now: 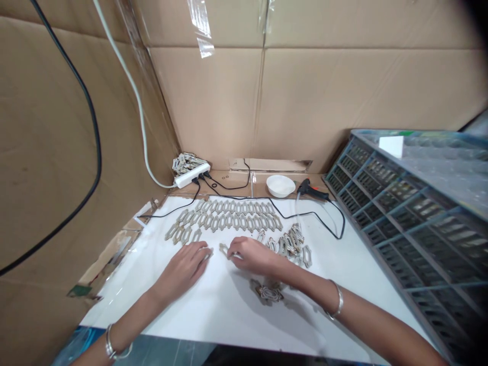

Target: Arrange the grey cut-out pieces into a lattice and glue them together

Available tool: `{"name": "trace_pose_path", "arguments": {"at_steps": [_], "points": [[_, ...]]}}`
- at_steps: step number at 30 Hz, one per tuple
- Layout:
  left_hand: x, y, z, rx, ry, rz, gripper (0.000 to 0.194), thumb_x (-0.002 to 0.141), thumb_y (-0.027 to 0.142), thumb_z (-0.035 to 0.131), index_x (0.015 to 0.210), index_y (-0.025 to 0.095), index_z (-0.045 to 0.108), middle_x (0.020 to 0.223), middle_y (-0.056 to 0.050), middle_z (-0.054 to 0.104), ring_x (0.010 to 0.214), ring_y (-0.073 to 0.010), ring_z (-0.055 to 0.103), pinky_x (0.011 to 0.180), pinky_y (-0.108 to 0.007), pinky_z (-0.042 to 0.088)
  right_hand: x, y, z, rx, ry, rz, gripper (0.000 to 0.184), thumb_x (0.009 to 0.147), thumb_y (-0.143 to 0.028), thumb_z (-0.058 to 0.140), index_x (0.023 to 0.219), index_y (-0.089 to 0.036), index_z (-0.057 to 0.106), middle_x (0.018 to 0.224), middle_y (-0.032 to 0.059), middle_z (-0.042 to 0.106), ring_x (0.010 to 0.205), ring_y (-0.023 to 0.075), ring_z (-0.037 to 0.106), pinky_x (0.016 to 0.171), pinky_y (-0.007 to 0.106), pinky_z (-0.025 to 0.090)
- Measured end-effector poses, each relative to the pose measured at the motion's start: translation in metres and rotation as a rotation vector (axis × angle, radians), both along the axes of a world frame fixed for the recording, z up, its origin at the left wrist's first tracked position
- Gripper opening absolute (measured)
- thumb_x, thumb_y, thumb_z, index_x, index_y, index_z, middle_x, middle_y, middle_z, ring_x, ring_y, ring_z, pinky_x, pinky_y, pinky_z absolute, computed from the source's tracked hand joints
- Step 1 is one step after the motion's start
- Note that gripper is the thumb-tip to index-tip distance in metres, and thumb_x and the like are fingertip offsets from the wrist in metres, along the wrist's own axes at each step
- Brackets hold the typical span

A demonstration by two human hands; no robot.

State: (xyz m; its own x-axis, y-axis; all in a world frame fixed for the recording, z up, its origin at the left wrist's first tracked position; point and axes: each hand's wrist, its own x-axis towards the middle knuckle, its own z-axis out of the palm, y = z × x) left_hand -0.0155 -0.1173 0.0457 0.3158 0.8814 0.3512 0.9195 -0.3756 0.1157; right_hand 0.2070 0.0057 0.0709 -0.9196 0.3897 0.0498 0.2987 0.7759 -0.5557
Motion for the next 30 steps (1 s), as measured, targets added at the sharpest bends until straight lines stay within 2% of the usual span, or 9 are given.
{"name": "trace_pose_path", "arguments": {"at_steps": [2,5,10,13,18,23,30], "points": [[0.001,-0.005,0.001,0.008,-0.019,-0.038,0.022,0.098,0.022,0.043,0.109,0.019,0.061,0.110,-0.009,0.065,0.103,-0.0219,0.062,0.089,-0.036,0.050,0.005,-0.003,-0.002,0.085,0.001,0.096,0.023,0.086,-0.013,0.054,0.100,-0.018,0.071,0.107,0.0082,0.066,0.097,0.0196,0.059,0.081,0.027,0.045],[0.002,-0.008,0.000,0.002,-0.028,-0.091,0.022,0.098,0.021,0.042,0.102,0.019,0.063,0.106,-0.009,0.067,0.097,-0.0202,0.064,0.086,-0.034,0.051,0.010,-0.005,-0.001,0.189,-0.019,0.152,0.025,0.088,-0.015,0.053,0.108,-0.016,0.068,0.115,0.0111,0.063,0.103,0.0219,0.054,0.084,0.030,0.046],[0.001,-0.006,-0.006,0.043,-0.009,-0.012,0.026,0.099,0.023,0.041,0.110,0.017,0.064,0.109,-0.011,0.067,0.100,-0.0232,0.064,0.087,-0.038,0.052,0.002,-0.005,-0.002,0.232,-0.012,0.196,0.035,0.086,-0.024,0.058,0.119,-0.012,0.062,0.129,0.0127,0.058,0.106,0.0244,0.051,0.094,0.036,0.045],[0.002,-0.001,-0.009,0.051,0.008,0.069,0.029,0.098,0.026,0.042,0.118,0.016,0.060,0.116,-0.013,0.065,0.107,-0.0258,0.062,0.091,-0.041,0.051,-0.009,-0.005,-0.007,0.243,-0.027,0.170,0.045,0.085,-0.030,0.059,0.125,-0.009,0.058,0.132,0.0150,0.055,0.109,0.0265,0.050,0.098,0.038,0.044],[0.006,0.008,-0.014,0.041,0.019,0.131,0.033,0.097,0.026,0.042,0.124,0.012,0.055,0.120,-0.015,0.062,0.112,-0.0283,0.058,0.097,-0.045,0.048,-0.028,-0.008,-0.014,0.285,-0.043,0.108,0.055,0.083,-0.038,0.060,0.127,-0.006,0.055,0.134,0.0191,0.050,0.114,0.0307,0.047,0.098,0.042,0.043],[0.008,0.013,-0.018,0.074,0.007,0.156,0.037,0.095,0.018,0.036,0.129,0.010,0.050,0.120,-0.016,0.062,0.114,-0.0288,0.056,0.100,-0.047,0.045,-0.039,-0.012,-0.016,0.309,-0.057,0.095,0.059,0.082,-0.043,0.061,0.127,-0.006,0.053,0.128,0.0199,0.052,0.110,0.0307,0.048,0.094,0.042,0.045],[0.009,0.015,-0.015,0.033,-0.039,0.167,0.040,0.093,0.013,0.035,0.130,0.007,0.047,0.122,-0.016,0.060,0.114,-0.0272,0.055,0.100,-0.045,0.045,-0.042,-0.007,-0.014,0.310,-0.063,0.093,0.056,0.084,-0.041,0.057,0.128,-0.005,0.055,0.128,0.0171,0.055,0.107,0.0293,0.049,0.095,0.041,0.044]]}}
